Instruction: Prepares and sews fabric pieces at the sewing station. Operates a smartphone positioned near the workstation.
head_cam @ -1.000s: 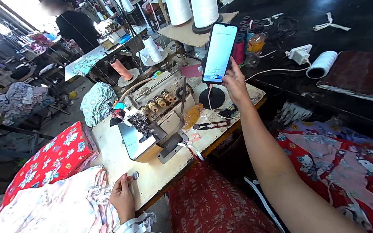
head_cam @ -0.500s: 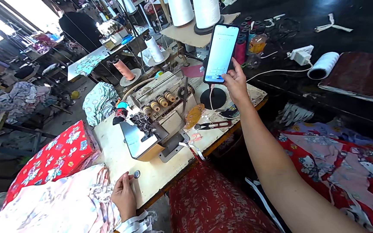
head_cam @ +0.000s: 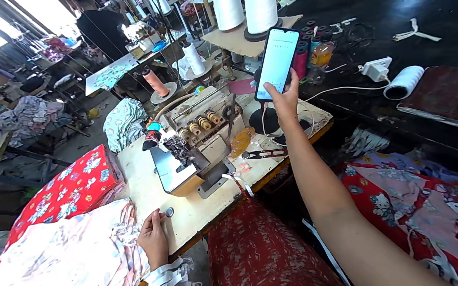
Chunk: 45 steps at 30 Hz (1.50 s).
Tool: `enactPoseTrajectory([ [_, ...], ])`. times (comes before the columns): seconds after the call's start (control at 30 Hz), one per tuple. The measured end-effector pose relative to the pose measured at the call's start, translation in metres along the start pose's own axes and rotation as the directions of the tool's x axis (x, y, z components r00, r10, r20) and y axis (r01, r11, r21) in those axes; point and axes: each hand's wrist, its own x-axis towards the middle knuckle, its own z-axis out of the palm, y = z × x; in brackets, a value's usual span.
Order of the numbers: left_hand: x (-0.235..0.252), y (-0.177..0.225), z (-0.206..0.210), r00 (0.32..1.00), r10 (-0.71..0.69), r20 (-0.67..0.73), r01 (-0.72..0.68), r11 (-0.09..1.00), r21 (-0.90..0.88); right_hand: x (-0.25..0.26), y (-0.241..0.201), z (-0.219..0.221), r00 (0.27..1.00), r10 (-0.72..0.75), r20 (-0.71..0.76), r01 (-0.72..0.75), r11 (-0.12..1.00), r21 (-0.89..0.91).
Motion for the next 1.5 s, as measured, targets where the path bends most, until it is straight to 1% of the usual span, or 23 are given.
enactPoseTrajectory([
  [0.1,0.0,0.001,0.001,1.0,-0.006,-0.004,0.006,1.0,-0.001,0.003,-0.003,0.005,0.998,0.014,-0.065,-0.018,0.998,-0.06],
  [0.17,0.0,0.001,0.001,1.0,-0.003,-0.005,0.003,1.0,-0.003,0.004,-0.002,0.006,0.997,0.013,-0.075,-0.02,0.996,-0.09],
  [0.37,0.0,0.0,0.001,1.0,-0.002,0.012,0.002,1.0,0.01,0.003,-0.002,-0.013,1.0,0.015,0.007,-0.015,1.0,-0.013],
  [0.5,-0.001,0.0,0.001,1.0,0.001,0.006,-0.001,1.0,0.014,0.005,0.001,-0.017,1.0,0.001,0.013,0.0,0.999,-0.032],
  [0.7,-0.002,0.0,0.001,1.0,0.005,0.007,-0.005,1.0,0.007,0.006,0.002,-0.021,0.996,0.045,0.073,-0.051,0.995,0.083],
  [0.8,-0.002,-0.001,0.001,1.0,0.013,0.011,-0.013,1.0,0.006,0.006,0.009,-0.025,0.991,0.073,0.113,-0.091,0.983,0.158],
  [0.87,-0.002,-0.001,0.001,1.0,0.021,0.008,-0.02,1.0,-0.011,0.004,0.017,-0.027,0.988,0.106,0.108,-0.123,0.978,0.166],
  [0.9,-0.003,-0.001,0.001,1.0,0.022,0.01,-0.022,1.0,-0.017,0.002,0.022,-0.029,0.987,0.128,0.096,-0.14,0.982,0.127],
  [0.93,-0.003,-0.001,0.001,1.0,0.022,0.012,-0.022,1.0,-0.018,0.001,0.027,-0.031,0.985,0.145,0.093,-0.15,0.987,0.052],
  [1.0,-0.003,0.0,0.001,1.0,0.011,0.013,-0.011,1.0,-0.019,0.0,0.04,-0.038,0.977,0.164,0.135,-0.142,0.977,-0.157],
  [1.07,-0.003,0.0,0.001,1.0,0.003,0.016,-0.002,1.0,-0.027,-0.001,0.051,-0.041,0.942,0.187,0.279,-0.087,0.939,-0.333],
  [1.13,-0.002,-0.001,0.0,1.0,0.0,0.019,0.001,1.0,-0.031,0.0,0.059,-0.039,0.87,0.239,0.431,-0.014,0.887,-0.462],
  [1.17,-0.002,-0.001,0.0,1.0,0.002,0.021,-0.001,0.999,-0.034,0.0,0.06,-0.036,0.849,0.259,0.46,0.022,0.853,-0.521],
  [1.2,-0.002,-0.001,0.0,1.0,0.005,0.019,-0.004,0.999,-0.035,0.0,0.059,-0.032,0.85,0.27,0.452,0.044,0.819,-0.572],
  [1.33,-0.003,0.005,0.0,1.0,0.0,0.018,0.0,1.0,-0.029,-0.007,0.053,-0.022,0.913,0.244,0.327,0.056,0.72,-0.692],
  [1.5,-0.004,0.006,0.0,1.0,-0.009,0.013,0.009,0.999,-0.036,-0.014,0.053,-0.017,0.939,0.199,0.281,0.071,0.686,-0.725],
])
